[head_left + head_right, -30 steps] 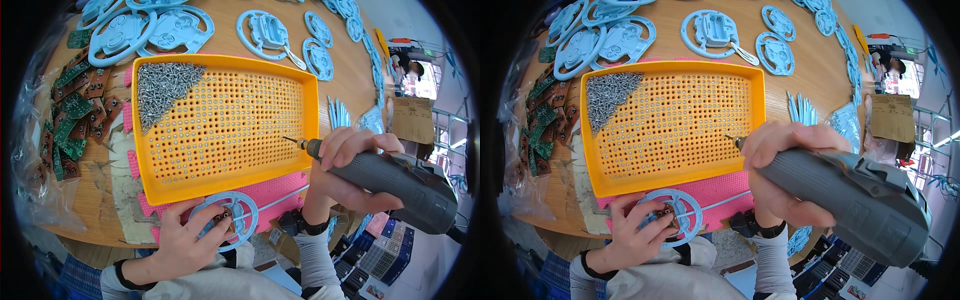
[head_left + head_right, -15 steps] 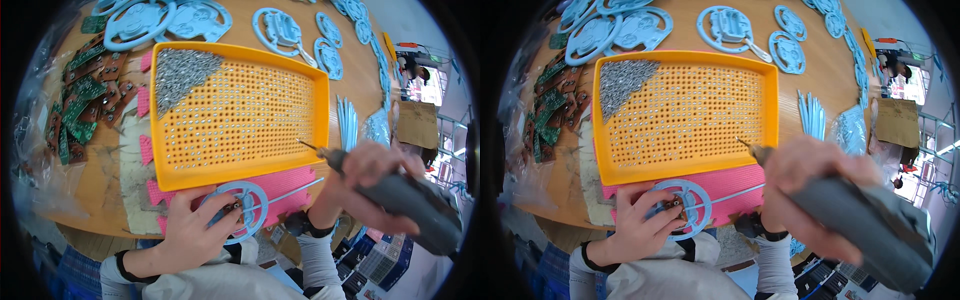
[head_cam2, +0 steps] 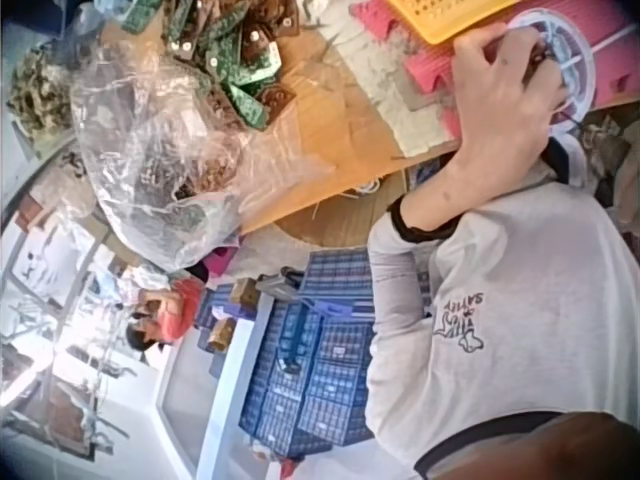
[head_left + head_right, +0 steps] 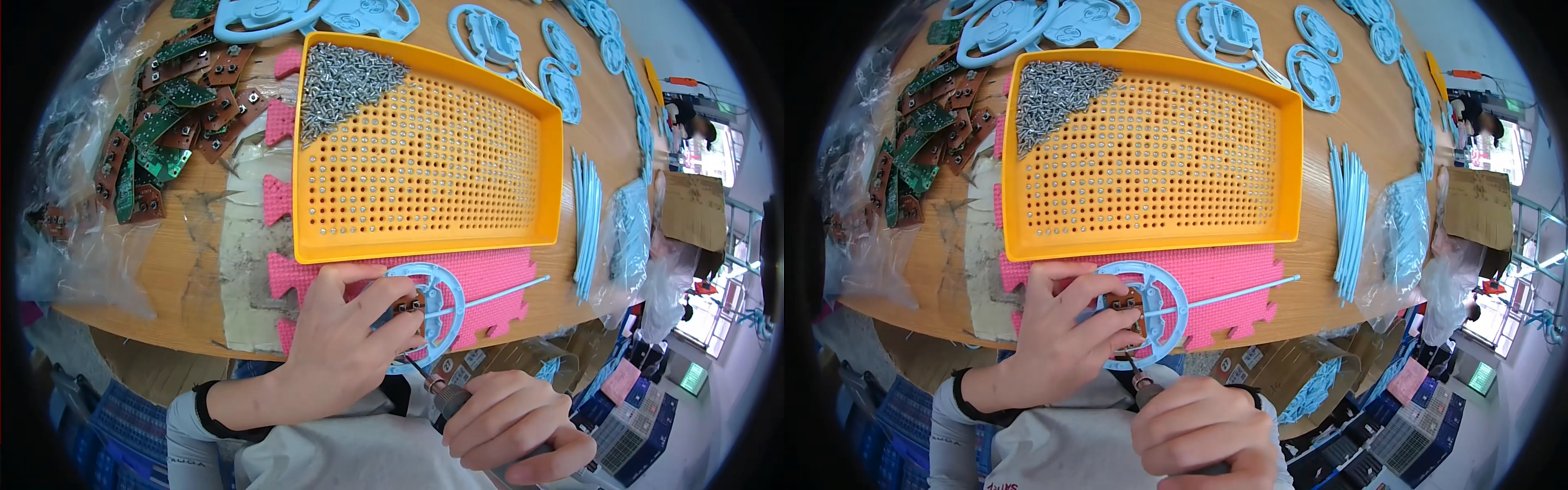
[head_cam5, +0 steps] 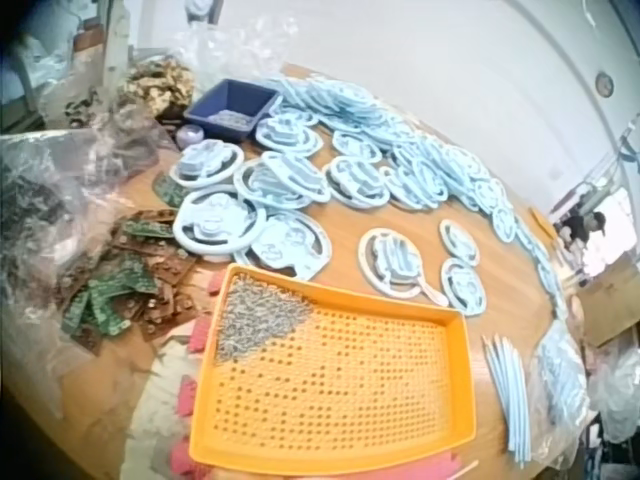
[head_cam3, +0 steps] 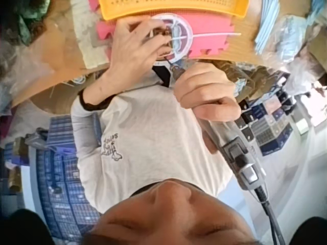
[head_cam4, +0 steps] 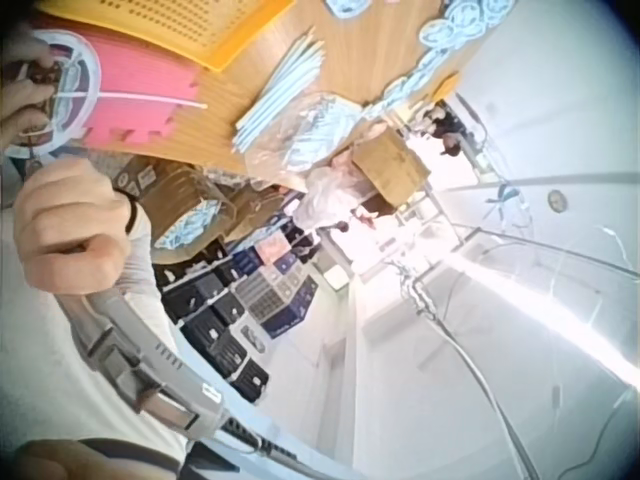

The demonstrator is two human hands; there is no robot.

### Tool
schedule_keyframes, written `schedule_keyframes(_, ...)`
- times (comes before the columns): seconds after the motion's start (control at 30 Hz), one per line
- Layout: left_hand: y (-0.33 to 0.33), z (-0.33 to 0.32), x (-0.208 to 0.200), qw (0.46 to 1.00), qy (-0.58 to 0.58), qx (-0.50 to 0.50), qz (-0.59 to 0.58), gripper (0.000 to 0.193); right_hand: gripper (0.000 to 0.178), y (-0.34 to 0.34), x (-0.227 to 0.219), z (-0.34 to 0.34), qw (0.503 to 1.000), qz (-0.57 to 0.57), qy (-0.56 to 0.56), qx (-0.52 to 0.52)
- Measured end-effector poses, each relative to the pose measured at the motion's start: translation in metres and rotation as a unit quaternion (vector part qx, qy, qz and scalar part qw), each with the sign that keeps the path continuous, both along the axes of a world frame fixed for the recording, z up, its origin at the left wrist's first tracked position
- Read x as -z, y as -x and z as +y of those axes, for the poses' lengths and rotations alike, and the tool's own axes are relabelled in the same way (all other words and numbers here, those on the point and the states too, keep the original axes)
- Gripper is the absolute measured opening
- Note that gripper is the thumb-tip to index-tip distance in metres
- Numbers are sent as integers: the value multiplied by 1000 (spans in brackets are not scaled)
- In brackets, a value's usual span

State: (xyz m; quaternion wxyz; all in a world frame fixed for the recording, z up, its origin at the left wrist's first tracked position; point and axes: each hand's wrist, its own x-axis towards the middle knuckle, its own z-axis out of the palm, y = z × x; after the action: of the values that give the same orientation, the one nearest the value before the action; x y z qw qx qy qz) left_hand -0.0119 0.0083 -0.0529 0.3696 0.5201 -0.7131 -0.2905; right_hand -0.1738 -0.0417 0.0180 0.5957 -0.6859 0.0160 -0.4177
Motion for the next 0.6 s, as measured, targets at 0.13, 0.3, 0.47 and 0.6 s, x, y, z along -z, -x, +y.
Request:
schedule_keyframes(0.13,1,2,2,1000,3,-3,6,32,15,11,4,5,999,30,-20,-25)
schedule_keyframes(0.3,2,2,4,1000,5,0,5,33,26,2,4,10,1000,21,-10,20)
schedule_keyframes(0.47,1,3,5,1000,9,-1,3,34,53,-13,6,9,999,1,18,39)
schedule_keyframes(0.6,2,5,7,1000,10,-11,7,34,40,-16,8,5,1000,4,-2,3)
